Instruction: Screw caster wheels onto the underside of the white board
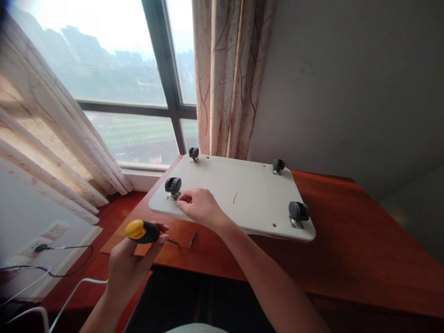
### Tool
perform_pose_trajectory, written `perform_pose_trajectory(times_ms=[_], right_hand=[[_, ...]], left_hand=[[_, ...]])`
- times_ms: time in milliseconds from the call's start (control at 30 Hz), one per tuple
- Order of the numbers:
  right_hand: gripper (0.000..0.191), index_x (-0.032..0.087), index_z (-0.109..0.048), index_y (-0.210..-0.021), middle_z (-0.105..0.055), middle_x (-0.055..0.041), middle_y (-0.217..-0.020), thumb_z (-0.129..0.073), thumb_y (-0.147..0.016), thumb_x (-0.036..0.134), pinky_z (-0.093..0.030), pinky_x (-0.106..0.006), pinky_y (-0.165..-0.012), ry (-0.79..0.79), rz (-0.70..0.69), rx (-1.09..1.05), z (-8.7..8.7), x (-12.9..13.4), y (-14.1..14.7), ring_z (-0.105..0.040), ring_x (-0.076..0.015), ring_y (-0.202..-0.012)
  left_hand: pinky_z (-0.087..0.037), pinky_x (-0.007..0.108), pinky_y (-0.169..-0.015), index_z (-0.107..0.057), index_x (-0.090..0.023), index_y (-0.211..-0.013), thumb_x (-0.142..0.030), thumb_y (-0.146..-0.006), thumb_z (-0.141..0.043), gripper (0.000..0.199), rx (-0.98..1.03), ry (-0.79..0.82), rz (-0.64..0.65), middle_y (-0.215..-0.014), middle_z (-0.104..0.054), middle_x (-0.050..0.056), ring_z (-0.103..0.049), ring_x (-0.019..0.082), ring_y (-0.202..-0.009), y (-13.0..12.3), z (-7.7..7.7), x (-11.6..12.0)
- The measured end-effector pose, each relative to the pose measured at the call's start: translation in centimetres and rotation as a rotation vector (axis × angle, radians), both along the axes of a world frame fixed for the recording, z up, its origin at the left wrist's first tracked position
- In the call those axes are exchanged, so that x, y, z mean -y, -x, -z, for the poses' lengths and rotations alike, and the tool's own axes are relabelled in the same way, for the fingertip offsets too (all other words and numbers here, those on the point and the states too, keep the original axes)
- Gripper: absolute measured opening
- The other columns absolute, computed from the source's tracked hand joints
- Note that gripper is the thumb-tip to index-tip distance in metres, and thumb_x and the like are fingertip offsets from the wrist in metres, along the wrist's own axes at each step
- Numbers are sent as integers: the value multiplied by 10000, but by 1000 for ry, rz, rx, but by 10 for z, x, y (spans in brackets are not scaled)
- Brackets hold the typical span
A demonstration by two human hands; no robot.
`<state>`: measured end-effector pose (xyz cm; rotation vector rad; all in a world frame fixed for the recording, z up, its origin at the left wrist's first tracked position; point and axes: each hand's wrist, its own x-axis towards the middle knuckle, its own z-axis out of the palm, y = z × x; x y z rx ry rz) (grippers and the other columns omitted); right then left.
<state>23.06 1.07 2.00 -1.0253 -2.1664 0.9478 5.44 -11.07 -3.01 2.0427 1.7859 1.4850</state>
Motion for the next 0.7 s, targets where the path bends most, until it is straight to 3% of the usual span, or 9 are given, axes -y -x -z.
perform_pose_trajectory(times_ms=[133,367,467,533,600,700], right_hand=[[392,177,-622,-1287,-627,-89,-1299,-636,-977,417,-568,-442,-929,-96,53,22,0,5,1,-645,-245,-1108],[366,190,-622,-1286,-628,-100,-1303,-621,-989,404,-564,-438,-936,-169,176,-17,-4,15,-21,-647,-221,-1096],[303,187,-703,-1154,-716,-86,-1114,-580,-1000,417,-553,-377,-870,-202,300,-70,-6,29,-61,-668,-185,-910],[316,190,-733,-1098,-734,-67,-947,-572,-989,439,-534,-320,-745,-228,514,-193,-2,43,-100,-646,-168,-780],[369,204,-713,-1185,-714,-48,-877,-585,-974,478,-500,-294,-679,-226,728,-272,6,59,-144,-636,-167,-758],[427,175,-724,-1126,-613,-20,-736,-600,-940,539,-420,-286,-579,-373,1084,-397,27,75,-208,-546,-148,-631]], left_hand=[[-607,284,-797,-723,-190,-1018,-364,-924,-691,200,0,-1,-3,-941,-796,41,-773,214,-849,0,1,0],[-608,281,-796,-720,-201,-1060,-356,-918,-708,211,-7,-6,11,-952,-793,32,-772,210,-854,2,3,0],[-606,294,-810,-734,-208,-1044,-367,-904,-721,211,18,25,-6,-985,-791,35,-767,219,-891,5,-3,-4],[-605,312,-841,-743,-201,-997,-366,-891,-733,196,101,33,-26,-1005,-785,42,-758,218,-899,6,-13,-8],[-606,320,-863,-741,-183,-982,-352,-879,-749,199,251,7,-34,-997,-777,48,-745,210,-906,5,-29,-14],[-603,316,-885,-722,-154,-1074,-293,-858,-786,265,496,-98,4,-926,-768,30,-729,182,-890,-2,-59,-25]])
